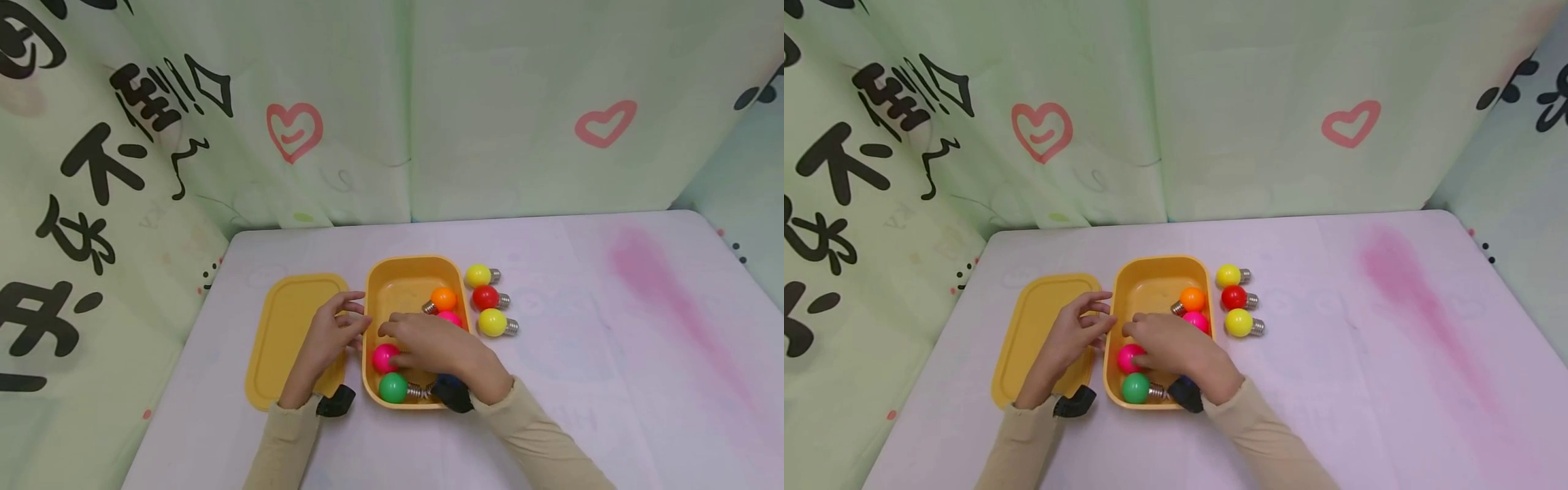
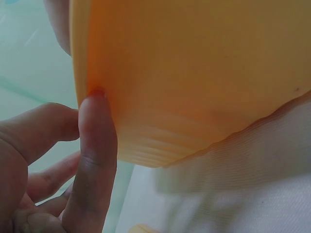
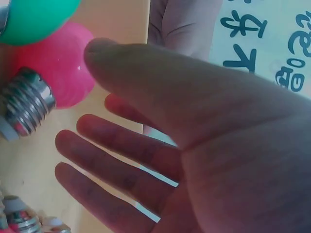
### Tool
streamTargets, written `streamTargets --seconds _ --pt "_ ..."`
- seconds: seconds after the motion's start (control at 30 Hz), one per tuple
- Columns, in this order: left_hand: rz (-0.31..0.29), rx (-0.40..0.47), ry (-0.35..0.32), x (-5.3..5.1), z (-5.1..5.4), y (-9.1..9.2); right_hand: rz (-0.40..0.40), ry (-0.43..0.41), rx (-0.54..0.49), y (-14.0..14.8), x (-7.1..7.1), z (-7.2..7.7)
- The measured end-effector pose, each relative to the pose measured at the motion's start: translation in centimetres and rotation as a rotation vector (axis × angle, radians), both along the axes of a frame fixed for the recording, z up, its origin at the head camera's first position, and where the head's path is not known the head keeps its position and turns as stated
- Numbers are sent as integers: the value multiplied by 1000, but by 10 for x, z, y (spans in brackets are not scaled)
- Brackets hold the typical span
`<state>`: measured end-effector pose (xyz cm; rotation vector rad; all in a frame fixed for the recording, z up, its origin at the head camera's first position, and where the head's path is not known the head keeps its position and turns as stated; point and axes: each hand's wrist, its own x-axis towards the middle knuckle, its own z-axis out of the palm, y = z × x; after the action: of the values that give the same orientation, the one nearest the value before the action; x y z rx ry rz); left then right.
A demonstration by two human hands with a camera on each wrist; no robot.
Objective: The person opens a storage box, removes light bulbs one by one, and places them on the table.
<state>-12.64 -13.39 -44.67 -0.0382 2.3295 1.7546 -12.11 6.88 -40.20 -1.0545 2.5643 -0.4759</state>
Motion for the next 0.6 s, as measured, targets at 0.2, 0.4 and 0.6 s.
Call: streamTargets --seconds 0.2,0.4,0.6 --pt "4 -4 0 0 1 0 9 -17 8 -2 -1 -1" --pt "3 1 3 1 1 1 8 -46 22 -5 -4 -2" --pt "1 9 6 0 0 1 -5 -85 36 -8 -6 -4"
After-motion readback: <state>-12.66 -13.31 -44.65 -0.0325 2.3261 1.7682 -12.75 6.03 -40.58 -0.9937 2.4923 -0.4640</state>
